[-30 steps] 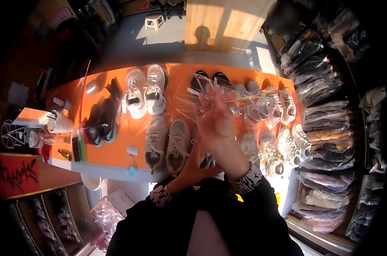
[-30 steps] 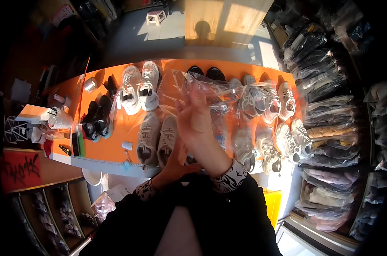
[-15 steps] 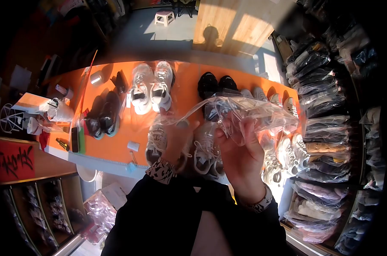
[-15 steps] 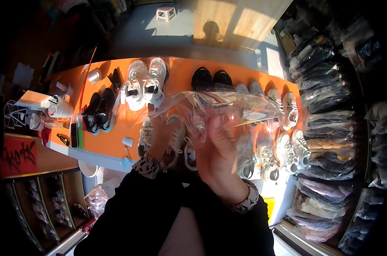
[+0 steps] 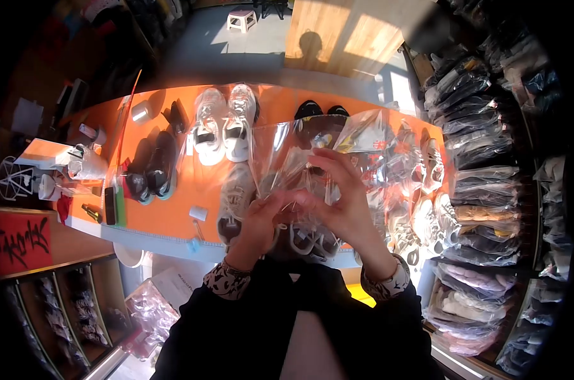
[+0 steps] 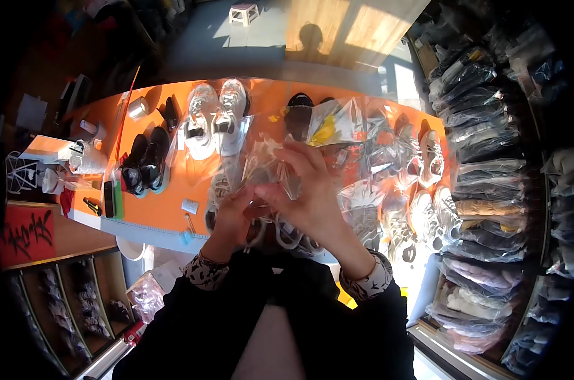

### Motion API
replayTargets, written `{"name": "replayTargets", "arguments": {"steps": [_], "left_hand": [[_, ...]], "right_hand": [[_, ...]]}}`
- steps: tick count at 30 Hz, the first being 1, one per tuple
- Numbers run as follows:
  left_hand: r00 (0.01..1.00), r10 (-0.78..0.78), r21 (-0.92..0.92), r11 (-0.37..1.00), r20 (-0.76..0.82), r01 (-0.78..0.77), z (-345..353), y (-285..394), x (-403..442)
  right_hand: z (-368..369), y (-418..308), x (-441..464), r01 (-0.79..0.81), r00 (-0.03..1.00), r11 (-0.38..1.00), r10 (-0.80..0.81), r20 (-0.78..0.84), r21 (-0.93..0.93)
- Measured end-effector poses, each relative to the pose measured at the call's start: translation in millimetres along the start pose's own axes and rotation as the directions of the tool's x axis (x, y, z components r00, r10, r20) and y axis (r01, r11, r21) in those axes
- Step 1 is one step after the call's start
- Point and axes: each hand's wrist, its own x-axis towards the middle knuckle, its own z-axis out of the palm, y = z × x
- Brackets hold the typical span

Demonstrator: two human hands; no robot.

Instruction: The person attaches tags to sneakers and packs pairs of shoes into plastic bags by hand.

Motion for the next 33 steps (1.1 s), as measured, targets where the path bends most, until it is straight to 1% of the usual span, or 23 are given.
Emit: {"name": "replayTargets", "arguments": {"steps": [1, 3, 4, 6, 8, 10, 12, 13, 15, 16, 17, 18, 19, 20, 21, 22, 24, 25, 27, 28, 30, 31, 33], "left_hand": [[1.0, -0.001, -0.004, 1.0, -0.01, 0.001, -0.5, -2.0, -1.7], [0.998, -0.02, -0.108, 0.994, 0.062, 0.026, -2.2, -5.6, -4.1], [0.998, -0.023, -0.11, 0.994, 0.056, 0.029, -6.2, -9.5, -4.5], [0.999, -0.043, 0.071, 0.997, 0.007, 0.042, -14.5, -16.9, -3.0], [0.999, -0.04, 0.097, 0.994, -0.023, 0.042, -17.1, -18.1, -3.5], [0.998, -0.035, 0.123, 0.992, -0.047, 0.041, -17.0, -18.3, -1.5], [0.993, 0.062, 0.244, 0.969, -0.103, -0.035, -16.6, -18.6, 1.0], [0.993, 0.06, 0.246, 0.969, -0.1, -0.034, -17.2, -18.0, 1.4], [0.957, 0.163, 0.397, 0.916, -0.241, -0.056, -20.3, -15.6, 1.0], [0.957, 0.162, 0.397, 0.916, -0.239, -0.056, -27.1, -16.1, 1.4], [0.939, 0.217, 0.502, 0.863, -0.268, -0.056, -38.1, -18.4, 2.8], [0.917, 0.274, 0.599, 0.799, -0.291, -0.049, -43.6, -17.3, 2.7], [0.917, 0.274, 0.599, 0.799, -0.29, -0.049, -48.1, -17.0, 1.7], [0.9, 0.351, 0.814, 0.58, -0.259, 0.009, -51.8, -16.4, 0.9], [0.886, 0.415, 0.949, 0.306, -0.206, 0.077, -52.7, -15.8, 0.3], [0.886, 0.417, 0.949, 0.305, -0.204, 0.075, -51.8, -16.9, -2.1], [0.874, 0.475, 0.995, 0.032, -0.101, 0.097, -47.5, -21.4, -8.5], [0.875, 0.474, 0.995, 0.03, -0.098, 0.095, -40.5, -21.8, -9.3], [0.707, 0.706, 0.999, -0.041, 0.042, -0.018, -25.8, -22.0, -11.5], [0.707, 0.706, 0.999, -0.041, 0.042, -0.019, -27.0, -24.0, -16.1], [0.634, 0.613, 0.873, -0.219, 0.471, -0.436, -27.2, -27.0, -28.9], [0.633, 0.616, 0.874, -0.218, 0.469, -0.435, -21.6, -29.1, -26.8], [0.71, 0.49, 0.829, -0.047, 0.505, -0.557, -7.1, -32.4, -17.1]], "right_hand": [[16.4, 3.1, -10.2, -0.002, 1.0, 1.0, 0.002, 0.009, 0.004], [42.3, 11.7, -27.3, 0.087, 0.995, 0.973, -0.096, -0.032, -0.214], [47.0, 17.6, -33.2, 0.084, 0.995, 0.974, -0.092, -0.029, -0.21], [50.9, 24.8, -40.3, -0.048, 0.998, 0.995, 0.051, 0.03, -0.09], [46.9, 25.0, -42.4, -0.027, 1.0, 0.996, 0.027, 0.002, -0.087], [43.8, 28.6, -46.4, -0.092, 0.992, 0.993, 0.098, 0.081, -0.077], [40.6, 27.3, -48.4, -0.119, 0.991, 0.992, 0.122, 0.058, -0.043], [36.3, 28.8, -49.2, -0.134, 0.99, 0.983, 0.139, 0.037, -0.126], [22.9, 32.1, -47.7, -0.15, 0.988, 0.967, 0.156, 0.012, -0.208], [11.6, 33.9, -42.8, -0.22, 0.975, 0.936, 0.206, -0.08, -0.274], [1.5, 34.7, -38.1, -0.292, 0.953, 0.897, 0.246, -0.175, -0.331], [-6.8, 34.8, -34.8, -0.292, 0.953, 0.897, 0.245, -0.176, -0.331], [-14.4, 34.1, -32.0, -0.304, 0.933, 0.9, 0.213, -0.292, -0.314], [-19.6, 30.6, -29.5, -0.312, 0.898, 0.903, 0.179, -0.403, -0.295], [-20.1, 18.8, -27.7, -0.311, 0.897, 0.904, 0.178, -0.404, -0.294], [-16.3, 1.9, -26.5, -0.236, 0.912, 0.921, 0.1, -0.398, -0.31], [-2.5, -11.7, -27.8, -0.027, 0.943, 0.923, -0.104, -0.316, -0.384], [6.1, -16.5, -29.6, -0.023, 0.961, 0.916, -0.09, -0.262, -0.4], [21.9, -20.1, -32.2, -0.019, 0.976, 0.909, -0.074, -0.207, -0.416], [30.5, -15.4, -34.1, -0.024, 0.975, 0.914, -0.067, -0.21, -0.404], [39.5, -11.0, -34.9, -0.026, 0.975, 0.919, -0.063, -0.212, -0.394], [41.7, -10.6, -34.8, -0.007, 0.972, 0.942, -0.073, -0.224, -0.336], [46.4, -11.1, -36.1, 0.02, 0.968, 0.961, -0.087, -0.234, -0.275]]}}
